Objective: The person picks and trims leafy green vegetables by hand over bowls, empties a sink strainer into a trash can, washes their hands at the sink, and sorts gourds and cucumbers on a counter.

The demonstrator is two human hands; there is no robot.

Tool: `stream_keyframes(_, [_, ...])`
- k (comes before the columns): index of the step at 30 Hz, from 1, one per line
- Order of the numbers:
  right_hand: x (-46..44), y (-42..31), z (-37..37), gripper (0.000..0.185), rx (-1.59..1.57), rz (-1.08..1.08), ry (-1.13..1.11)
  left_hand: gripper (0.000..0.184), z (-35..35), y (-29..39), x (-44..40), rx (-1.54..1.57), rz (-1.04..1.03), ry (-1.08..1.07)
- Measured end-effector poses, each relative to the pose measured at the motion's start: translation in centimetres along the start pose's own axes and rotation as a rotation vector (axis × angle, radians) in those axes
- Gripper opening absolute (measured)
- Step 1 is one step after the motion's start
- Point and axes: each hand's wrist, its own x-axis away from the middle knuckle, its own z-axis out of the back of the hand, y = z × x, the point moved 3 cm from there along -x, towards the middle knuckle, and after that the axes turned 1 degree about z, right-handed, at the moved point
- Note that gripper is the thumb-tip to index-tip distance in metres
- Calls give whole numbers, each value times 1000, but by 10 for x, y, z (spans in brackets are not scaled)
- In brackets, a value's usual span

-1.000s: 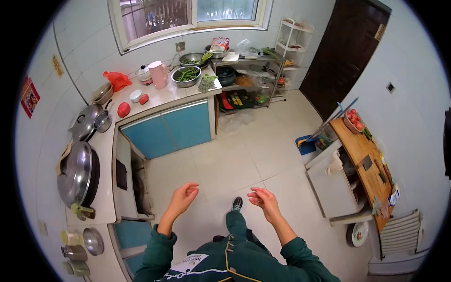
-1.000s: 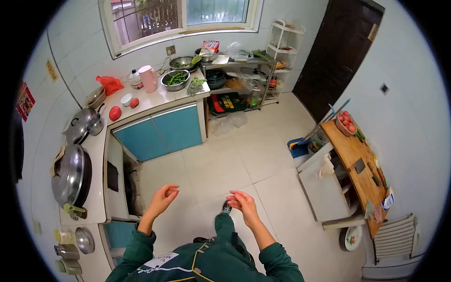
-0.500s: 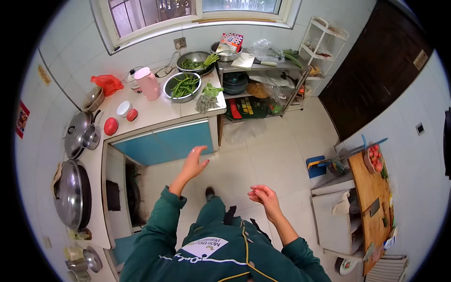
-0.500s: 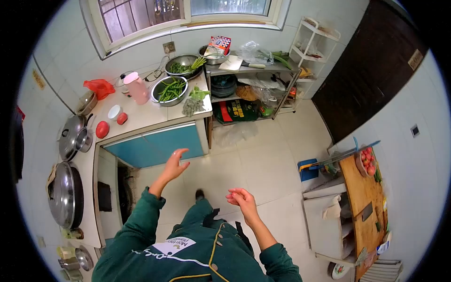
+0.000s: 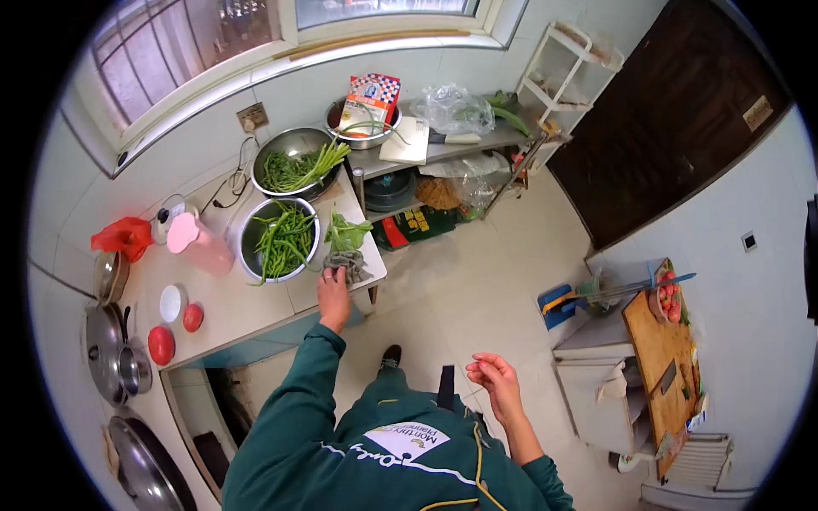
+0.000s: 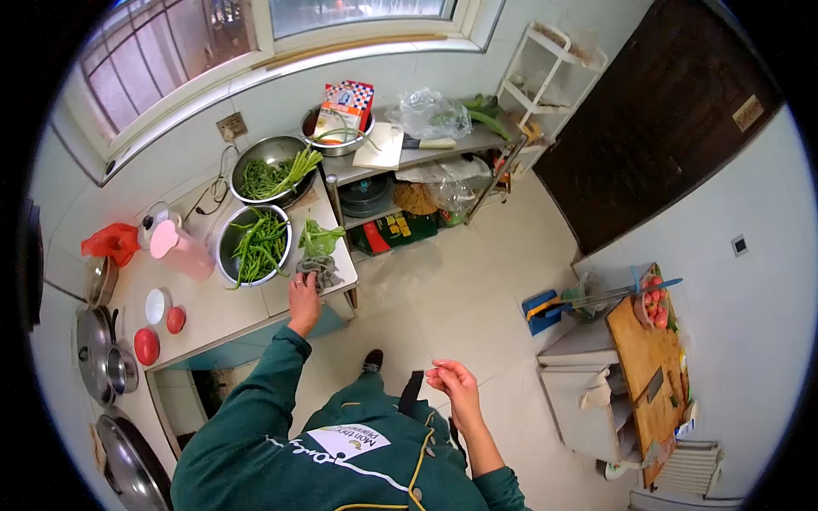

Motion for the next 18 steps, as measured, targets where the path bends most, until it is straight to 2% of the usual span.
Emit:
stream_keyframes(1, [-5,-3,-7,18,-3,5,4,44,-3,-2,-3,-2,-7,-24])
stream_keyframes(4, [-16,-8,-23,18,-17,-15,21,18,-2,-6,-4,221,35,-66])
stream_keyframes(5, [-21,-7,-26,18,-21,-12,20,18,2,-4,-2,211,48,-87])
stream_keyframes(7, [-29,-10,-34,17,-34,-40,28,12,23,9,6,263,-112,258])
stream_keyframes(8, [-35,-13,-37,17,-46,-28,36,12,30,11,9,259,-110,249])
stream_keyframes(10, [-47,-16,-39,21,-28,-15,1,15,37,14,9,976,285,60])
stream_keyframes(11, [-52,-19,-47,25,1,-87,-78,15,48,27,9,986,261,50])
stream_keyframes(13, [-57,-27,-69,41,13,-186,-259,14,62,56,13,1719,585,-151])
stream_keyframes(14, [-60,-25,-75,41,3,-167,-246,14,72,73,10,1722,563,-168])
stream_keyframes(16, [-65,-15,-93,46,-228,-305,-321,12,84,113,13,1636,675,-469])
stream_keyframes(18, [-67,-28,-102,49,-291,-254,-298,12,105,158,23,1695,589,-861])
